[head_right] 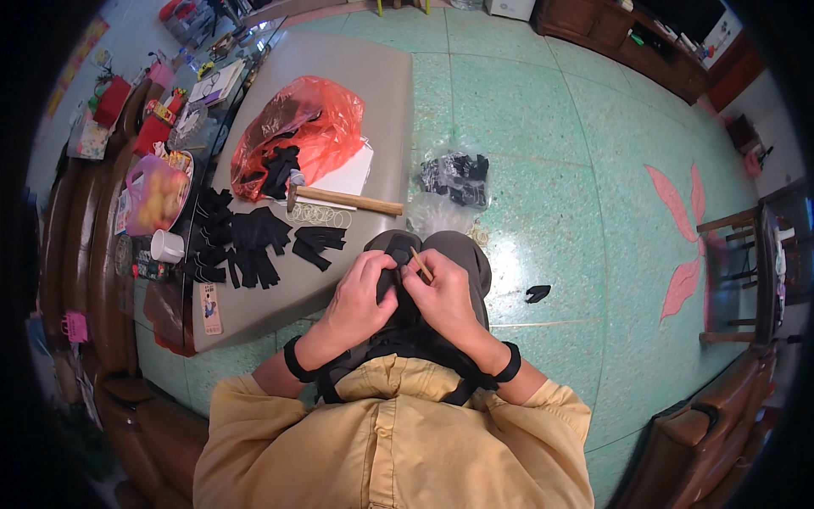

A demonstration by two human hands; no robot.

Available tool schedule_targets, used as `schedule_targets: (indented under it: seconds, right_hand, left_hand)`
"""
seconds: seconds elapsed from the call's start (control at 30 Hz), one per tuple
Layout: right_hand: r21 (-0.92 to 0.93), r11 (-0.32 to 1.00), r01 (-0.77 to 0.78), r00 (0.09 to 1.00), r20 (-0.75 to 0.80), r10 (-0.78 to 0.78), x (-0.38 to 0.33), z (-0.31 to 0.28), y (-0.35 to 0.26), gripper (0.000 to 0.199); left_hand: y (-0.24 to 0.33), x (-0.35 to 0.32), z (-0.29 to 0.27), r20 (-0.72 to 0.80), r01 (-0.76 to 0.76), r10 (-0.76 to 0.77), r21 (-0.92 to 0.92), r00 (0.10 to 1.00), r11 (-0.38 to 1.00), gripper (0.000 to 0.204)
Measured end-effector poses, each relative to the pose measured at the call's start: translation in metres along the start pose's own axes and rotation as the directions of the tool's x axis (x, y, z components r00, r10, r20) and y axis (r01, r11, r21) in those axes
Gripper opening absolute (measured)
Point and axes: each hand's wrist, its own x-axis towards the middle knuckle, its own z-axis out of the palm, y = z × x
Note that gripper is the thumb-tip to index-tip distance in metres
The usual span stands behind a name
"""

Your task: The person assembles small black fabric strips using a thin wooden stick, inserting the stick into the fabric by hand and pulling it through.

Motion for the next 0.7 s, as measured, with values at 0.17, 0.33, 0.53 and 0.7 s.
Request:
schedule_targets:
  seconds: [0.17,0.33,0.53,0.7]
  right_hand:
    - [0.0,0.999,-0.047,0.998,-0.035,0.047,0.004,0.0,0.01,0.014]
    - [-0.05,0.996,-0.073,0.997,-0.011,0.072,0.004,0.0,0.0,0.014]
    - [-0.048,0.948,0.314,0.949,0.001,-0.314,0.002,-0.001,0.009,0.012]
    - [-0.021,0.985,0.168,0.984,0.063,-0.167,0.001,-0.005,0.002,0.012]
  left_hand:
    - [0.004,0.001,0.003,-0.017,-0.017,0.018,0.064,1.0,0.998,0.038]
    - [-0.007,-0.003,0.01,-0.16,-0.022,0.024,0.015,0.987,1.0,0.026]
    - [-0.02,0.001,0.001,0.405,0.529,-0.466,-0.832,0.787,0.169,0.008]
    - [-0.021,0.002,0.002,0.27,0.436,-0.39,-0.784,0.881,0.442,0.01]
